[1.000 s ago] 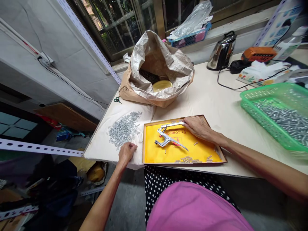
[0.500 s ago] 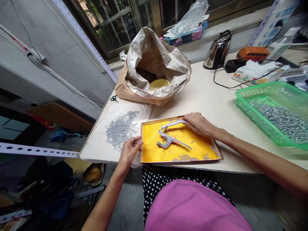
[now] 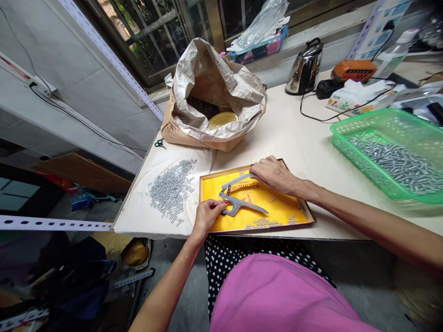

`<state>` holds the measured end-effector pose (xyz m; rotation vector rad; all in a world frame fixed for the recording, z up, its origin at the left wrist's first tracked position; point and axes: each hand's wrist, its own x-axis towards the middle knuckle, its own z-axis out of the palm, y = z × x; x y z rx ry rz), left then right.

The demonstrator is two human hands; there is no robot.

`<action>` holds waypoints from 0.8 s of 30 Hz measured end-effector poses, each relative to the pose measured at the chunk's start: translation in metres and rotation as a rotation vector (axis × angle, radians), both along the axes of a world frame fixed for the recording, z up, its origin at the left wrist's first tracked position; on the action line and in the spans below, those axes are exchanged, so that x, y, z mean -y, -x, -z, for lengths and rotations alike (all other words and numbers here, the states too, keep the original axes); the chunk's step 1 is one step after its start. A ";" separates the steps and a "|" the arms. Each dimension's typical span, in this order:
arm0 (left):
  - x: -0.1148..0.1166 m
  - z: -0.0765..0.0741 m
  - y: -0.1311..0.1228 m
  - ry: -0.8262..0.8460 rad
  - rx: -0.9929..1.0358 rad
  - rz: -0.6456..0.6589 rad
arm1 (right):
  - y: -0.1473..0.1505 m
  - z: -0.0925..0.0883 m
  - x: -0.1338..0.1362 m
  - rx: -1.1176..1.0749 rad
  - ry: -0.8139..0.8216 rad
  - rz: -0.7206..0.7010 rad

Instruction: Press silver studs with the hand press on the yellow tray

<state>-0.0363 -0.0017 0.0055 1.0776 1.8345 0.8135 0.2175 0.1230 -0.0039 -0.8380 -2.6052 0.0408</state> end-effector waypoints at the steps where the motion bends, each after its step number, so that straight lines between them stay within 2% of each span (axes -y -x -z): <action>1: -0.001 0.000 -0.001 0.017 0.004 -0.001 | 0.000 0.000 0.000 0.002 -0.003 0.001; 7: -0.007 -0.003 -0.003 0.176 0.020 0.030 | 0.001 0.004 -0.002 -0.010 -0.004 -0.015; 13: -0.014 -0.009 0.001 0.344 -0.038 0.133 | 0.006 0.006 0.000 -0.004 0.054 -0.007; 18: -0.013 -0.007 0.005 0.357 -0.123 0.181 | 0.010 0.004 0.027 0.039 0.038 0.055; 24: -0.009 -0.011 0.010 0.305 -0.185 0.217 | 0.012 0.012 0.064 0.090 0.086 0.099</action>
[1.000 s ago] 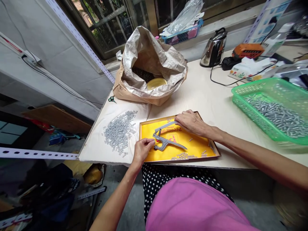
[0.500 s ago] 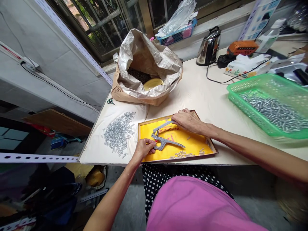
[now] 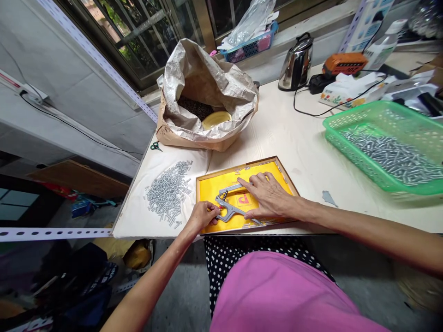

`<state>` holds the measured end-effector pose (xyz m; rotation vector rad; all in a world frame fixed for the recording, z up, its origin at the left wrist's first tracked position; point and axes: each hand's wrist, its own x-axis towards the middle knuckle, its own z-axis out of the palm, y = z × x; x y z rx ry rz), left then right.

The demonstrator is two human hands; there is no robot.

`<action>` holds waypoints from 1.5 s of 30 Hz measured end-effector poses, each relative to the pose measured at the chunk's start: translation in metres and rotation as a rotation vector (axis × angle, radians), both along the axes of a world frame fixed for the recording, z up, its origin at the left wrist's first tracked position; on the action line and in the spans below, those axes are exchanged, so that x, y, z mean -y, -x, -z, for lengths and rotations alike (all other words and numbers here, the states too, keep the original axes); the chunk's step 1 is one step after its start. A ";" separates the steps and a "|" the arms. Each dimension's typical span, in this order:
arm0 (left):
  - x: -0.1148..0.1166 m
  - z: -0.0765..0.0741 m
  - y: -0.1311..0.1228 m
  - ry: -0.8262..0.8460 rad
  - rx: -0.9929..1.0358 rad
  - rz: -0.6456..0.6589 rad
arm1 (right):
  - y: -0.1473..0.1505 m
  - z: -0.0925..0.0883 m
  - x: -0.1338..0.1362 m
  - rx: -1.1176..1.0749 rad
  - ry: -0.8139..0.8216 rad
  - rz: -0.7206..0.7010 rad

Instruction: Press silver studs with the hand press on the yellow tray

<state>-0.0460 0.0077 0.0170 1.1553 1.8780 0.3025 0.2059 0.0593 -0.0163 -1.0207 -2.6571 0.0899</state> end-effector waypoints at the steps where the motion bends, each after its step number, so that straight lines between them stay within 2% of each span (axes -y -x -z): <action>1: 0.000 -0.001 0.000 -0.006 0.002 0.005 | 0.001 0.001 0.004 -0.003 0.008 0.006; 6: 0.003 -0.006 -0.001 -0.004 -0.032 0.013 | 0.007 -0.002 0.017 -0.026 0.017 0.040; 17: 0.009 -0.003 -0.003 -0.067 -0.051 -0.037 | 0.012 -0.004 0.025 -0.002 0.038 0.043; 24: 0.010 -0.002 -0.004 -0.078 -0.046 -0.055 | 0.018 0.000 0.031 -0.003 0.053 0.077; 30: 0.013 0.004 0.002 -0.056 -0.091 -0.003 | 0.026 0.008 0.036 -0.041 0.062 0.112; 32: 0.019 0.007 0.002 -0.148 -0.197 0.042 | 0.027 0.011 0.038 -0.052 0.053 0.107; 34: 0.025 0.009 -0.001 -0.380 -0.346 0.152 | 0.029 0.012 0.038 -0.060 0.040 0.092; 36: 0.027 0.009 -0.008 -0.630 -0.457 0.350 | 0.031 0.010 0.039 -0.077 0.012 0.064; 38: 0.024 0.009 -0.018 -0.753 -0.512 0.561 | 0.033 0.006 0.038 -0.101 -0.033 0.036; 41: 0.010 0.007 -0.031 -0.753 -0.583 0.730 | 0.036 -0.001 0.035 -0.112 -0.083 -0.005; 45: -0.004 0.007 -0.037 -0.702 -0.682 0.754 | 0.038 -0.001 0.030 -0.051 -0.088 0.060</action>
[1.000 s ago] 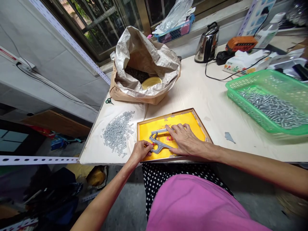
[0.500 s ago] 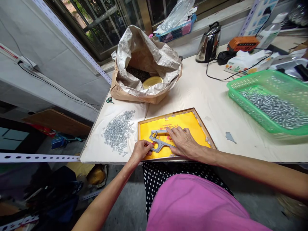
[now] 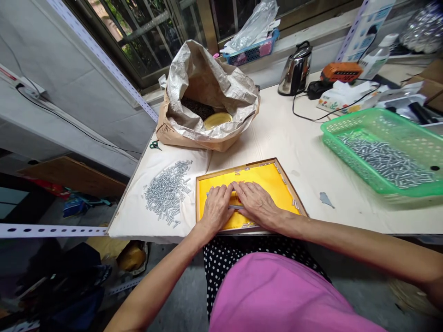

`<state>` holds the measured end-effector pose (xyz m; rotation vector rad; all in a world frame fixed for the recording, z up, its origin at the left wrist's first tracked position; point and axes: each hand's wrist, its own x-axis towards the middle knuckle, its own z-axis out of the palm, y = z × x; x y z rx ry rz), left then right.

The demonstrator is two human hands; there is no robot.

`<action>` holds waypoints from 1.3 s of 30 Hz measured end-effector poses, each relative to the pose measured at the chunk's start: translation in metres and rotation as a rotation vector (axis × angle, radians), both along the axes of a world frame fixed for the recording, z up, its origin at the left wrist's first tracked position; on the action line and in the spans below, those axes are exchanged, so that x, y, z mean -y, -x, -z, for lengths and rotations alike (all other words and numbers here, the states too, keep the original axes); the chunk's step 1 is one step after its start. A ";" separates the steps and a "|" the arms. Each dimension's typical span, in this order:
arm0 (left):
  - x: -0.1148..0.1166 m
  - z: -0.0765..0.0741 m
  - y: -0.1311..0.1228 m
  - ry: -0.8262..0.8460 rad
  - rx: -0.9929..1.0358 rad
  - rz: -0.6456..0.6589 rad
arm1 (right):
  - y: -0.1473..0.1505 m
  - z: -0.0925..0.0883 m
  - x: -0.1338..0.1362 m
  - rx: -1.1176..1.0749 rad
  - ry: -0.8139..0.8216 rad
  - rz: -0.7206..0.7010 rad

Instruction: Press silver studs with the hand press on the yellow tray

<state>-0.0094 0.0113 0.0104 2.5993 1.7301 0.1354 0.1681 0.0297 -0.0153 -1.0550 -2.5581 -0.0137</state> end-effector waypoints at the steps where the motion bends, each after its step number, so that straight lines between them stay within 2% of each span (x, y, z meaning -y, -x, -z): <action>1: -0.001 0.000 0.000 -0.011 -0.010 -0.009 | 0.001 0.002 -0.002 0.023 -0.001 0.030; 6: -0.004 0.005 0.007 -0.037 -0.028 -0.053 | 0.013 0.009 -0.013 0.149 -0.043 0.054; 10: -0.008 0.009 0.009 -0.001 -0.064 -0.073 | 0.017 0.012 -0.023 0.185 -0.040 -0.059; 15: -0.012 0.010 0.011 0.064 -0.057 -0.067 | 0.015 0.016 -0.031 0.164 0.024 -0.134; 19: -0.009 0.011 0.011 0.004 0.002 -0.069 | 0.006 0.013 -0.036 0.097 0.002 -0.116; 23: -0.002 0.020 0.010 -0.117 0.072 0.092 | -0.014 0.007 -0.039 0.019 0.009 -0.112; 27: 0.002 0.028 0.009 -0.214 0.052 0.283 | -0.033 0.014 -0.047 -0.008 0.092 -0.049; 30: 0.002 0.023 0.004 -0.300 0.038 0.403 | -0.042 0.024 -0.060 -0.023 0.139 0.024; 33: 0.002 0.009 -0.002 -0.370 0.041 0.467 | -0.053 0.032 -0.076 -0.062 0.138 -0.009; 36: 0.000 -0.006 0.012 -0.404 0.073 0.381 | -0.069 0.034 -0.089 -0.131 0.115 -0.027; 38: -0.001 -0.011 0.038 -0.435 0.104 0.172 | -0.083 0.035 -0.095 -0.181 0.107 0.000; 39: -0.001 -0.012 0.055 -0.451 0.112 0.019 | -0.091 0.035 -0.097 -0.197 0.105 0.018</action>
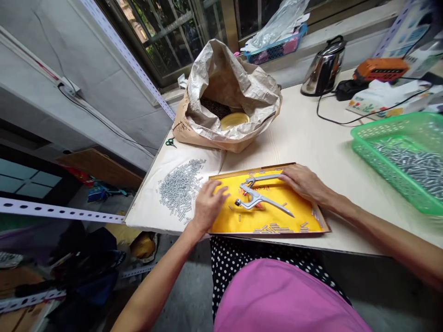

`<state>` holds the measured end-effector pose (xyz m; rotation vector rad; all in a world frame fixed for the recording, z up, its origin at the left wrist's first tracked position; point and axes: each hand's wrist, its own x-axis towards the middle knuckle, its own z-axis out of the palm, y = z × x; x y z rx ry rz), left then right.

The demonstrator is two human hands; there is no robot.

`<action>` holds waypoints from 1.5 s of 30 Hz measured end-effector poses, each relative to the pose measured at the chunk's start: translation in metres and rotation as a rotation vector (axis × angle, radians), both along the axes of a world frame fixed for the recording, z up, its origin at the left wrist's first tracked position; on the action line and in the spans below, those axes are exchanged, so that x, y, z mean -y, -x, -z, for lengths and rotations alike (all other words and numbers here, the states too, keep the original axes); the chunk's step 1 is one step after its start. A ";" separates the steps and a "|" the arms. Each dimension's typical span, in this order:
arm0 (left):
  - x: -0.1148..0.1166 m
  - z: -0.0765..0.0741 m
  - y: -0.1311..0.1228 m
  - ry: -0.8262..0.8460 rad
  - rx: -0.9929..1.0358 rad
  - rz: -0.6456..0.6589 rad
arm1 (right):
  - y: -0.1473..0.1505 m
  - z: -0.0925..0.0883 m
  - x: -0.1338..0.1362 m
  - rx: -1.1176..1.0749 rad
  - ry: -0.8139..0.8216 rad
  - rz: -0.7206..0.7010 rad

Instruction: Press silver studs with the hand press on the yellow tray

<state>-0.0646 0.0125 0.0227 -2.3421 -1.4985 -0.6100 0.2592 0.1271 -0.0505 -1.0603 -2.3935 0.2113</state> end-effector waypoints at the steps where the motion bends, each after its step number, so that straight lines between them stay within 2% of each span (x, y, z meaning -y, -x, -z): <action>1: 0.000 0.001 0.018 0.014 0.029 -0.163 | -0.007 0.000 -0.001 -0.006 0.008 0.011; 3: -0.001 0.007 0.050 0.100 0.027 -0.379 | -0.017 0.002 -0.001 -0.008 0.027 0.025; 6: -0.007 0.022 0.078 0.286 -0.020 -0.480 | -0.019 0.006 0.003 0.002 0.033 0.041; 9: -0.017 0.034 0.083 0.394 -0.069 -0.479 | -0.012 0.012 0.009 0.014 0.014 0.050; 12: -0.027 0.038 0.084 0.444 -0.109 -0.438 | -0.008 0.014 0.011 0.036 0.001 0.038; 16: -0.034 0.038 0.089 0.495 -0.101 -0.388 | -0.008 0.010 0.013 0.060 -0.035 0.034; 22: -0.032 0.040 0.090 0.547 -0.048 -0.504 | -0.007 0.005 0.016 0.069 -0.078 0.023; 27: -0.028 0.031 0.087 0.502 0.065 -0.495 | -0.006 0.006 0.017 0.077 -0.083 0.011; 29: -0.025 0.024 0.082 0.496 0.234 -0.496 | -0.006 0.006 0.017 0.077 -0.087 0.006; 31: -0.021 0.017 0.070 0.573 0.492 -0.489 | -0.006 0.006 0.016 0.077 -0.087 0.001; 34: -0.014 0.009 0.040 0.759 0.913 -0.440 | -0.005 0.004 0.015 0.107 -0.072 0.004; 36: -0.009 0.005 0.016 0.818 1.092 -0.396 | -0.003 -0.002 0.016 0.166 -0.055 0.015; 39: -0.005 0.000 -0.015 0.823 1.198 -0.348 | 0.008 -0.020 0.025 0.202 -0.036 0.053; 41: -0.003 -0.003 -0.032 0.787 1.205 -0.332 | 0.023 -0.036 0.035 0.093 -0.001 0.049; 43: -0.002 -0.007 -0.045 0.746 1.178 -0.326 | 0.043 -0.050 0.044 -0.106 0.135 -0.033; 45: 0.000 -0.010 -0.056 0.729 1.149 -0.313 | 0.064 -0.059 0.052 -0.321 0.354 -0.066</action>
